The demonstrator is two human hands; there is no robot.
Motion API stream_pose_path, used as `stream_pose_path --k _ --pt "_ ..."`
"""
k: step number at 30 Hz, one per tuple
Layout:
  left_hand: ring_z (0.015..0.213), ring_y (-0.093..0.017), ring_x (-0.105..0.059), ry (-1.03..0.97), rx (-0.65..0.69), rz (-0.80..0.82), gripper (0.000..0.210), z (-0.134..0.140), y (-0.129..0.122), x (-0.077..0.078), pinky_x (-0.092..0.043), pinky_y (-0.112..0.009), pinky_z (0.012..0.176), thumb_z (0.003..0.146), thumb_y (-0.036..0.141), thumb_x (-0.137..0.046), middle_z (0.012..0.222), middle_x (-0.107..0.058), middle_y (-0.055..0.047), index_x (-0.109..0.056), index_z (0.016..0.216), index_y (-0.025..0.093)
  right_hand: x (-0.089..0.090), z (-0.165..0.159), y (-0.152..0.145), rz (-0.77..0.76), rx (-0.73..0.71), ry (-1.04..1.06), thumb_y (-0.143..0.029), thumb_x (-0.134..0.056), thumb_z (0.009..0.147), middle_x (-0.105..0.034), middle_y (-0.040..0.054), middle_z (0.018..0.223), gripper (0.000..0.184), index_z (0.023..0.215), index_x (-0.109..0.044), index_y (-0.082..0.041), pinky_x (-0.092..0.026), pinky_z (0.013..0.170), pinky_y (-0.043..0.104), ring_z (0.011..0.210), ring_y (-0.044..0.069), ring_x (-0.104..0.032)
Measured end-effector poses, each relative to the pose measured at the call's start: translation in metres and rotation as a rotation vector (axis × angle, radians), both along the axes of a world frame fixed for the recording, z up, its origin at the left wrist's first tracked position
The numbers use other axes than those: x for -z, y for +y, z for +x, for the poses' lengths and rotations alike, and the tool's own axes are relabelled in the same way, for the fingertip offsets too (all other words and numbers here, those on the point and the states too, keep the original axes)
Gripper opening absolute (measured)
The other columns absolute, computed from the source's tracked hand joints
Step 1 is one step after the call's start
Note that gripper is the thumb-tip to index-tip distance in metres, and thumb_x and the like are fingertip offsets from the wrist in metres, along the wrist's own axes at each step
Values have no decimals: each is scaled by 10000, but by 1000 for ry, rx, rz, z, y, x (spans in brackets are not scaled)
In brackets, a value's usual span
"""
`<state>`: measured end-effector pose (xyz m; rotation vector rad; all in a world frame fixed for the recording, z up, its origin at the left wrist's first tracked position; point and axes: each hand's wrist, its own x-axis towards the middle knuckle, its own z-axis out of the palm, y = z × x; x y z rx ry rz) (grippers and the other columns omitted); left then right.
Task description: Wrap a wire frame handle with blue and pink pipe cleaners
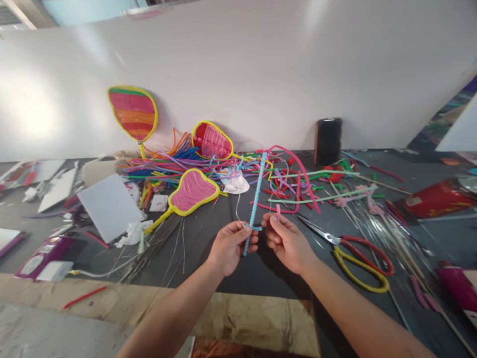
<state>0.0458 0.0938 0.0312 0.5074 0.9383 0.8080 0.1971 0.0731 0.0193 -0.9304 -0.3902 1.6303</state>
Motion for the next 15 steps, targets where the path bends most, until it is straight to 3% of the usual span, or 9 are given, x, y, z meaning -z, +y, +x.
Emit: stream_pose_path --k 15 --pt "623 -124 -653 -15 -85 16 250 5 -5 3 -537 -215 609 613 219 -786 633 -676 -30 -562 685 133 0 1 1 26 -27 -36 -363 -744 687 -555 -42 756 267 753 -541 -202 -207 427 182 467 30 -275"
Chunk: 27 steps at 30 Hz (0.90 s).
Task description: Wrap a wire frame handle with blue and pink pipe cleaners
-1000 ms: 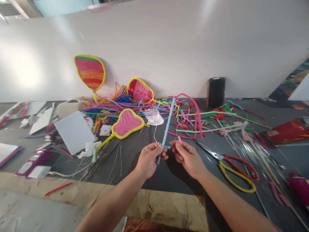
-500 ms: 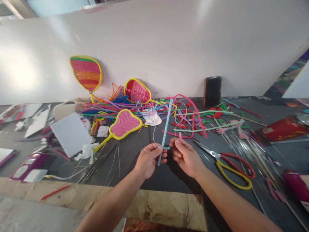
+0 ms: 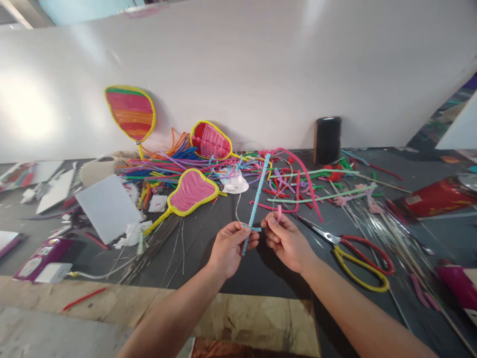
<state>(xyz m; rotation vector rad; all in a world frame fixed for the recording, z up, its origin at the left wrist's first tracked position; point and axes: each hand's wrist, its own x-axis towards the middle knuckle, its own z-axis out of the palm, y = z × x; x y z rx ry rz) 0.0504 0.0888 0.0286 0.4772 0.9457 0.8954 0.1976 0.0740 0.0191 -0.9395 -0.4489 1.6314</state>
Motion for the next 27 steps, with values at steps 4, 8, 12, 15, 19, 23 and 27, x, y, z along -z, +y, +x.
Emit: stream_pose_path --k 4,8,12,15,19,23,27 --pt "624 -124 -653 1 -15 17 252 0 1 0 -536 -214 611 615 222 -784 642 -678 -32 -560 688 132 -1 0 0 0 -1 -27 -382 -748 674 -555 -40 748 281 745 -543 -203 -211 428 190 466 34 -280" --pt "631 -125 -654 1 -30 27 251 0 1 0 -537 -218 617 619 225 -781 650 -679 -30 -559 693 135 0 -1 0 17 4 -40 -391 -741 682 -553 -39 747 276 737 -546 -203 -204 426 190 470 37 -286" --pt "625 -126 -652 -9 -28 13 238 1 0 0 -538 -222 618 618 219 -779 645 -678 -30 -570 695 135 0 -2 0 19 4 -23 -382 -737 690 -566 -38 762 268 741 -543 -205 -207 426 185 473 34 -296" --pt "614 -123 -648 -10 -11 -4 232 1 0 0 -538 -219 614 615 215 -780 633 -676 -36 -579 690 128 -1 -2 0 8 -29 -9 -390 -732 699 -535 -42 707 268 739 -557 -190 -213 428 182 472 30 -291" --pt "623 -122 -649 -24 -8 -2 220 1 -1 0 -542 -219 618 621 210 -778 641 -680 -41 -586 692 128 -3 -3 -1 3 -71 -17 -400 -726 710 -382 -77 536 270 736 -572 -179 -206 432 180 464 39 -275" --pt "625 -119 -647 -32 -12 -7 232 2 0 -1 -544 -215 617 612 214 -788 636 -673 -35 -591 694 124 -1 -5 -3 12 -80 -57 -385 -739 693 -371 -82 539 271 745 -567 -183 -203 433 184 463 39 -282" --pt "603 -113 -635 -44 -20 -15 274 3 0 -2 -546 -216 594 572 219 -813 607 -644 -8 -584 687 124 5 -6 -4 28 -123 -179 -371 -742 683 -403 -78 560 271 766 -575 -175 -187 424 190 449 31 -281"
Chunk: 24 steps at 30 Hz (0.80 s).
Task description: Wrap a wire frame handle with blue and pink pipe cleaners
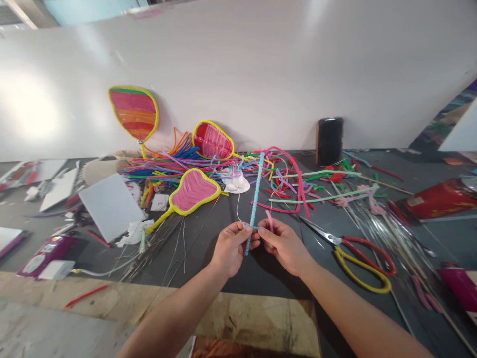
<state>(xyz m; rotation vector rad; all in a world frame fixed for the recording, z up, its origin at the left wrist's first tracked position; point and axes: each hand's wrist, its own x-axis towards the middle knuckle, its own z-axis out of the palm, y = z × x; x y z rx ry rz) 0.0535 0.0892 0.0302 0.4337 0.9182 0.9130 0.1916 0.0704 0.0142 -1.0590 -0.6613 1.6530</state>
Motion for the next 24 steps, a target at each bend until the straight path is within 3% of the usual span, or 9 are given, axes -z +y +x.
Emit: stream_pose_path --k 12,24 --pt "599 -80 -545 21 54 93 273 1 -3 6 -555 -244 572 634 254 -782 625 -568 24 -568 759 140 -2 3 -3 106 16 -369 -439 -639 745 -413 -64 548 267 754 -572 -181 -235 434 217 465 70 -310" --pt "579 -66 -551 10 35 73 273 1 -2 3 -551 -234 625 619 248 -792 629 -596 8 -590 749 119 -3 4 -3 147 24 -457 -443 -610 772 -373 -71 512 268 731 -553 -184 -243 428 217 459 76 -308"
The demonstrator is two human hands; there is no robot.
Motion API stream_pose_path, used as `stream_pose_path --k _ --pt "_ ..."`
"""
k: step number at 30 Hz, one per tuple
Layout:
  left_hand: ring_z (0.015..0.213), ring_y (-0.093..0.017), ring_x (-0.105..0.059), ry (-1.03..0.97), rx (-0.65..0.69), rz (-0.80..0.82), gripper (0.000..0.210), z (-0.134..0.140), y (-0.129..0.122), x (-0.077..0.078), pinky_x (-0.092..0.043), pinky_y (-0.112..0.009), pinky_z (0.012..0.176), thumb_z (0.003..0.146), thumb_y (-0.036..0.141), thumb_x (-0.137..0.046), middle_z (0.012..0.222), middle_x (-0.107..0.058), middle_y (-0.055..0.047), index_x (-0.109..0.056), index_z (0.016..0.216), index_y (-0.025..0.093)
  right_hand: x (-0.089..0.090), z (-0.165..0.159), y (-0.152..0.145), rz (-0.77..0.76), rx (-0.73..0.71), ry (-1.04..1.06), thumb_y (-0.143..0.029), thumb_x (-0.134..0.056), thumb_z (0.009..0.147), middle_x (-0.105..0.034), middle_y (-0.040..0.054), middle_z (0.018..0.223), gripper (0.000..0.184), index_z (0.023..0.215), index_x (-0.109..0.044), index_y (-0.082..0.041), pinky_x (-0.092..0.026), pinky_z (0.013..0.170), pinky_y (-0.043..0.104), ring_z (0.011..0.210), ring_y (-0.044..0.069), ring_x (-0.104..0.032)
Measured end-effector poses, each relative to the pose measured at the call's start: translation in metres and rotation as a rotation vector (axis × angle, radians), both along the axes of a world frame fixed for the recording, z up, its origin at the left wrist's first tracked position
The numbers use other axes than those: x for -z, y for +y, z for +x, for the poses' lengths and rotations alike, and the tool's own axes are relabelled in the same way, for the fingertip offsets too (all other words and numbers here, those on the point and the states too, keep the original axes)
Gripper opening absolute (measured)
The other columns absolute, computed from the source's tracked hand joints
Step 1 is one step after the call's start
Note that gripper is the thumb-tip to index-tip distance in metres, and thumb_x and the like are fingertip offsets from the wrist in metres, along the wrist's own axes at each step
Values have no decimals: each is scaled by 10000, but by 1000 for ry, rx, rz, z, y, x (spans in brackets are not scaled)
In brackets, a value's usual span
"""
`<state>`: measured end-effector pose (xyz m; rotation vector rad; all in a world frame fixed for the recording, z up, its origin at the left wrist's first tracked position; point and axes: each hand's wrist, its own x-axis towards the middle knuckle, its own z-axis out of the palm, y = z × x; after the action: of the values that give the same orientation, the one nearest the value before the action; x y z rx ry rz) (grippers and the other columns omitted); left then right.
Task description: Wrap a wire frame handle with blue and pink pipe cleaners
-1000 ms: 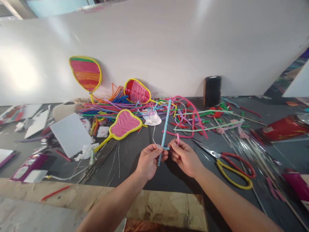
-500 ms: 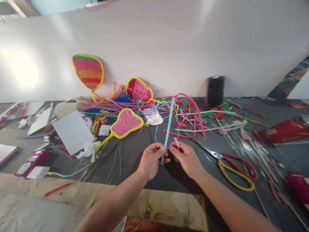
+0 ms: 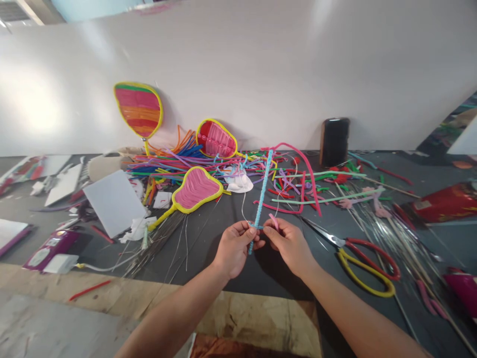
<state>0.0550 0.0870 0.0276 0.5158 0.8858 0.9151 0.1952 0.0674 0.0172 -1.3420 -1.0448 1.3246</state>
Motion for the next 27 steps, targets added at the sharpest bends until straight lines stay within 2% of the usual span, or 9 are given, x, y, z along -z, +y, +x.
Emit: stream_pose_path --k 24,27 --pt "554 -78 -583 -34 42 -18 246 -6 4 2 -547 -233 620 616 218 -793 616 -611 1 -591 713 118 3 -3 0 -29 9 202 -412 -659 746 -353 -76 521 264 742 -566 -166 -197 429 217 455 56 -278" --pt "544 -78 -574 -28 22 -38 255 -7 5 -1 -541 -221 593 602 214 -800 586 -594 11 -585 705 123 5 -3 1 -73 12 283 -411 -694 712 -373 -80 521 296 837 -603 -159 -190 428 215 447 51 -270"
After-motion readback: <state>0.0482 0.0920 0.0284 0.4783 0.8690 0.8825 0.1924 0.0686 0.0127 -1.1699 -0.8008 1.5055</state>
